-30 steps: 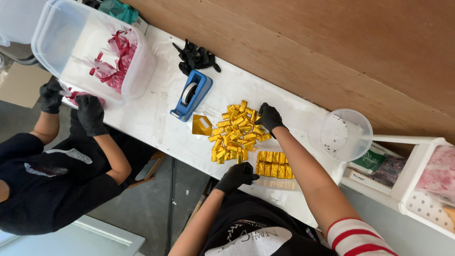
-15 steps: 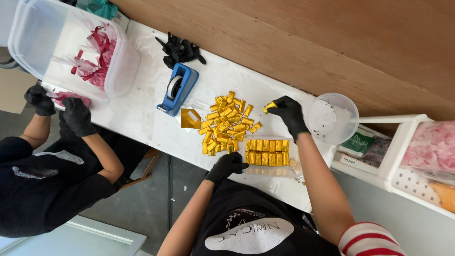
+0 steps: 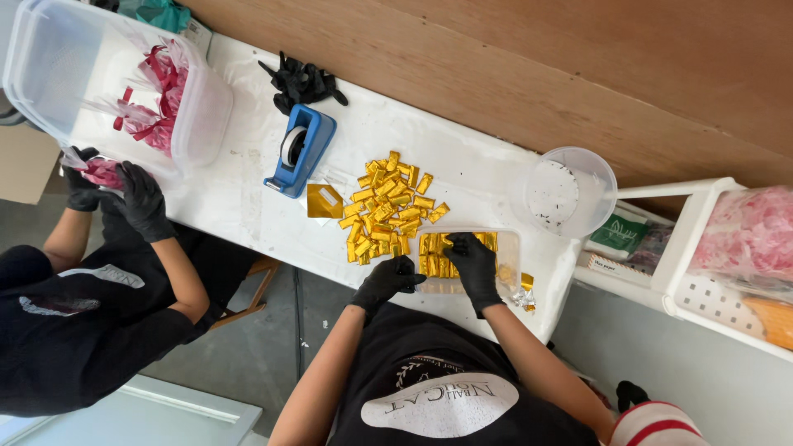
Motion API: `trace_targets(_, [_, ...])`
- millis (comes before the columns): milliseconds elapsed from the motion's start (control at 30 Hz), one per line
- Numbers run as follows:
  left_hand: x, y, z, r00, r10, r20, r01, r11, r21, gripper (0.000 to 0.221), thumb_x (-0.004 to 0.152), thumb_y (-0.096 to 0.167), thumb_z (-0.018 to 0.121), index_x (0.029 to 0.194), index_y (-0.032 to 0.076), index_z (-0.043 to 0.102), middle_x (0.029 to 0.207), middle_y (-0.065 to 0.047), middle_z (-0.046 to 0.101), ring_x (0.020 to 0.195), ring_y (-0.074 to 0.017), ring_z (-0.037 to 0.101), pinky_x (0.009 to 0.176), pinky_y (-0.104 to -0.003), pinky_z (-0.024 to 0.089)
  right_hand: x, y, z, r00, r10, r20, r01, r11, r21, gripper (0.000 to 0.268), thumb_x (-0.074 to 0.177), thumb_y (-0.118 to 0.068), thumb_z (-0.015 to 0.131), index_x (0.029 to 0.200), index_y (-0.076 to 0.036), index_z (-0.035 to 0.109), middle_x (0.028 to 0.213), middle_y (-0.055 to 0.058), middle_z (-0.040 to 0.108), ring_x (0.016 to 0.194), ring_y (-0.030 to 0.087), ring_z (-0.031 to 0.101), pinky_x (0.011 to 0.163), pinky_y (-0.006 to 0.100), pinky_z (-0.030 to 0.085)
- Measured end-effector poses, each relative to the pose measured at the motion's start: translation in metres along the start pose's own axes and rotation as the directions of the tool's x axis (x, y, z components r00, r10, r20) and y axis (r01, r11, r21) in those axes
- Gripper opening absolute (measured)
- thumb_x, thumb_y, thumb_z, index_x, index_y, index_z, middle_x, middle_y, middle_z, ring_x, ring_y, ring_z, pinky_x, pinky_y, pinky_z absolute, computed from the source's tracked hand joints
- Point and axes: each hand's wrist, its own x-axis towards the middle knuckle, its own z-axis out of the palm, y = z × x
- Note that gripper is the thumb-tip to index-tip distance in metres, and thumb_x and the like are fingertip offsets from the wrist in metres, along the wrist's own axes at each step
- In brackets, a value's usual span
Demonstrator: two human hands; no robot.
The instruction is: The person wraps individual gold-foiled chocolates in clear plastic sleeves and organizes them into a plastic container.
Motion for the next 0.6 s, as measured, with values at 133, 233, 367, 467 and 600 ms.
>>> trace_targets(133, [-0.003, 0.000, 0.001, 1.000, 0.015, 0.004, -0.015, 1.000, 0.007, 0.036, 0.076, 0.012, 0.092, 0.094, -0.003, 0.065, 0.078, -0.016, 0.062, 0.069, -0.0232, 0.071, 0.068, -0.034, 0.067, 0.009, 0.032, 0.025, 0.981, 0.184, -0.057, -0.169, 0.965, 0.200, 0.034, 0.075, -0.013, 0.091, 0.107, -0.017, 0.079, 0.096, 0.009, 0.077, 0.090, 0.017, 0.073, 0.082, 0.033, 0.062])
trace_targets(233, [-0.006, 0.009, 0.003, 1.000, 0.026, -0.002, -0.026, 1.000, 0.013, 0.036, 0.076, 0.012, 0.092, 0.093, -0.003, 0.064, 0.078, -0.015, 0.062, 0.069, -0.0223, 0.071, 0.067, -0.033, 0.067, 0.025, 0.042, 0.028, 0.968, 0.241, -0.067, -0.218, 0.945, 0.243, 0.035, 0.075, -0.011, 0.091, 0.107, -0.009, 0.078, 0.096, 0.015, 0.077, 0.090, 0.025, 0.073, 0.075, 0.039, 0.063])
trace_targets(367, [-0.010, 0.009, 0.007, 0.999, 0.025, -0.023, -0.025, 1.000, -0.010, 0.036, 0.075, 0.012, 0.092, 0.092, -0.002, 0.064, 0.078, -0.014, 0.062, 0.068, -0.0211, 0.071, 0.066, -0.032, 0.066, 0.043, 0.067, 0.044, 0.942, 0.336, -0.016, -0.299, 0.857, 0.419, 0.039, 0.074, -0.004, 0.092, 0.109, 0.002, 0.074, 0.100, 0.021, 0.075, 0.087, 0.032, 0.073, 0.073, 0.041, 0.064])
trace_targets(467, [-0.003, 0.000, 0.004, 1.000, 0.030, -0.003, -0.030, 0.999, 0.013, 0.036, 0.075, 0.013, 0.092, 0.092, -0.002, 0.064, 0.078, -0.015, 0.062, 0.069, -0.0220, 0.072, 0.066, -0.032, 0.067, 0.041, 0.057, 0.046, 0.949, 0.316, -0.023, -0.280, 0.870, 0.405, 0.042, 0.074, 0.000, 0.092, 0.110, 0.008, 0.072, 0.100, 0.029, 0.073, 0.089, 0.039, 0.074, 0.071, 0.047, 0.064])
trace_targets(600, [-0.002, -0.002, 0.004, 0.999, 0.035, -0.017, -0.035, 0.999, 0.000, 0.036, 0.075, 0.013, 0.092, 0.093, -0.002, 0.065, 0.078, -0.015, 0.063, 0.069, -0.0223, 0.072, 0.066, -0.033, 0.067, 0.048, 0.064, 0.042, 0.983, 0.175, -0.053, -0.173, 0.984, 0.033, 0.036, 0.070, -0.026, 0.096, 0.099, -0.011, 0.082, 0.095, 0.012, 0.079, 0.095, 0.036, 0.073, 0.077, 0.046, 0.062])
